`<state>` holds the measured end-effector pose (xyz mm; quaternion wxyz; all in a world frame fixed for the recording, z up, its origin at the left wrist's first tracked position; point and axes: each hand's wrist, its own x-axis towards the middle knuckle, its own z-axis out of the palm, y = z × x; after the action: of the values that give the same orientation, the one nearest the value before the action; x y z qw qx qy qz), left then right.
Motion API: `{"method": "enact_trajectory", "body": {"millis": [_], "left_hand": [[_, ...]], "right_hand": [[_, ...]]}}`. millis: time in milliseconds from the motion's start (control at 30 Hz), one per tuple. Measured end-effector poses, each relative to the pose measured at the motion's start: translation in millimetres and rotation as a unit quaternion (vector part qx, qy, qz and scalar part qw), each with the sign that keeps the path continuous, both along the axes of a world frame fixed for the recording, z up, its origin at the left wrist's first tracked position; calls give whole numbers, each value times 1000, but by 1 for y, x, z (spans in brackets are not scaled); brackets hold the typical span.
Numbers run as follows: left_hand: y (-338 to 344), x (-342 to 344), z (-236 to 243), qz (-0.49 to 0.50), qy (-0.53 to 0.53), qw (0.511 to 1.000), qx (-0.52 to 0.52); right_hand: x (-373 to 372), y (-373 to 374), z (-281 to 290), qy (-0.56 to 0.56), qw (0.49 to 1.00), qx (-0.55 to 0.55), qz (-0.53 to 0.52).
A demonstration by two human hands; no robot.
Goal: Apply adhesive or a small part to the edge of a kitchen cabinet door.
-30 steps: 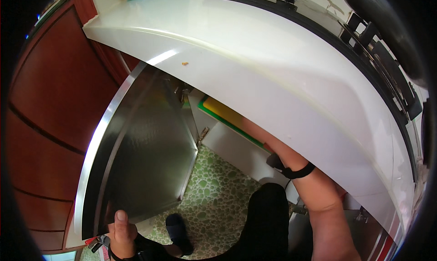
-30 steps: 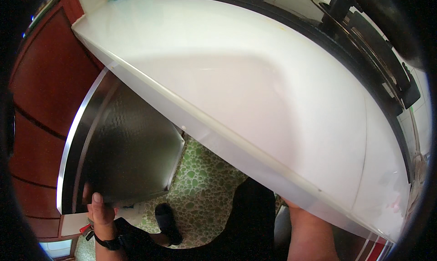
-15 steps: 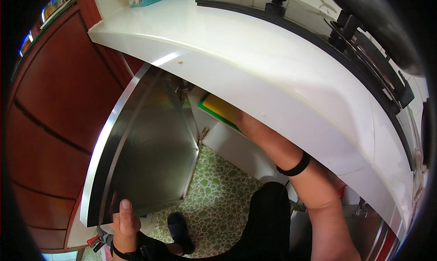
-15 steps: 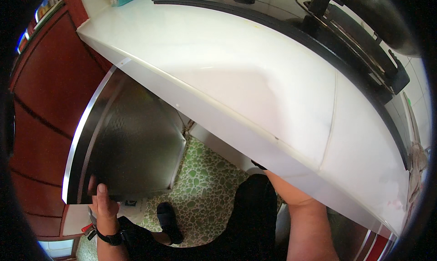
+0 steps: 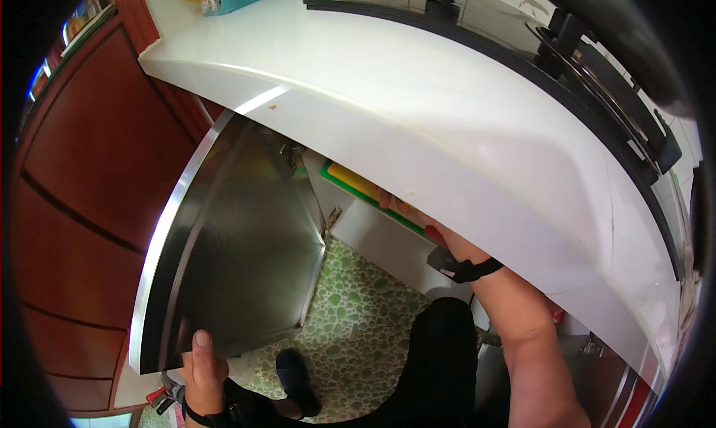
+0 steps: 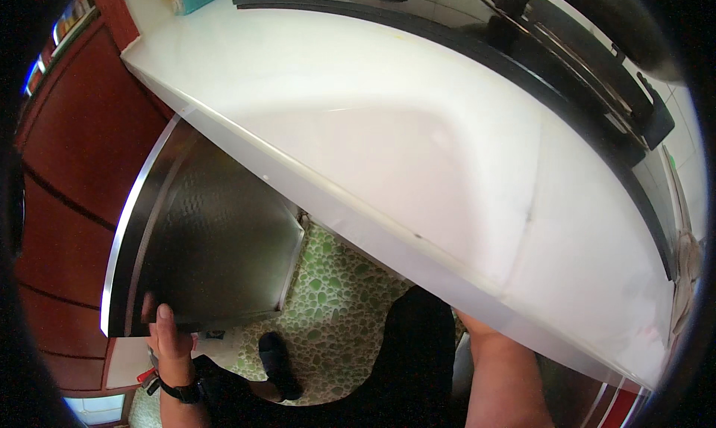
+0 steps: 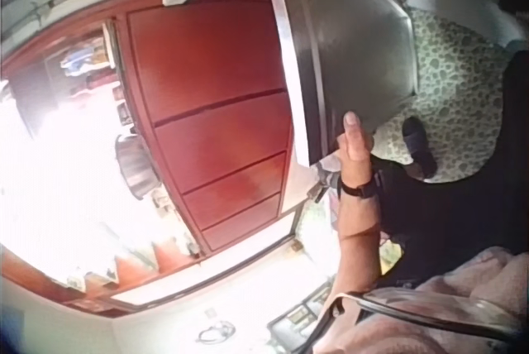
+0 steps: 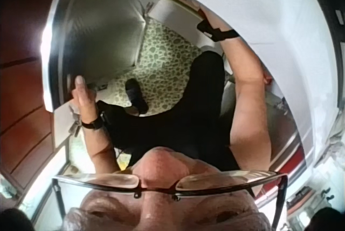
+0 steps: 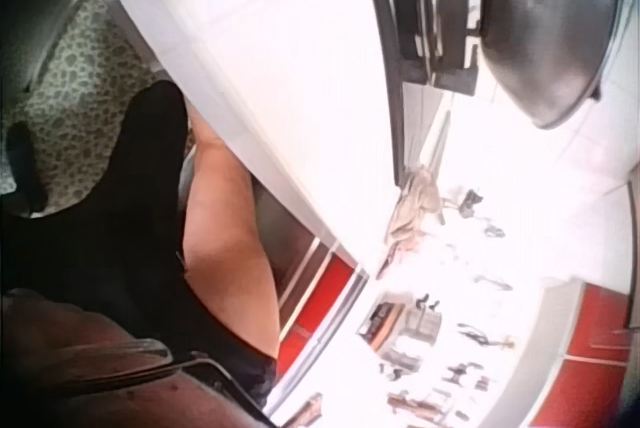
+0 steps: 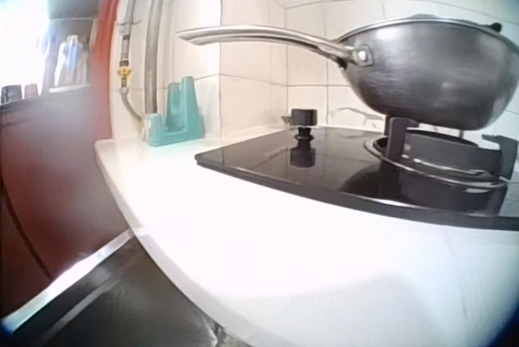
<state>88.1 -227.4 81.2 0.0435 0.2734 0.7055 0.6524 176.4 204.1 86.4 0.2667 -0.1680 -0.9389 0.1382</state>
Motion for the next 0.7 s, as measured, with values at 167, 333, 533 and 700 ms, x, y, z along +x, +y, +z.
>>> {"method": "enact_trajectory", "body": {"millis": [167,333,533,700], "left_hand": [[-10,-20,-10,14,76,997,-29],[-11,-7,10,26,52,997,-54],[7,7,10,22,-41,999,-1],[2,-3,18,18,-2,1000,25]], "right_hand": [[-15,-17,-3,3,1000,14,2],[-23,-18,-5,2,1000,5,11],[-11,-4,5,-5,1000,11,3],[-27,-10,-1,9,1000,2,19]]}}
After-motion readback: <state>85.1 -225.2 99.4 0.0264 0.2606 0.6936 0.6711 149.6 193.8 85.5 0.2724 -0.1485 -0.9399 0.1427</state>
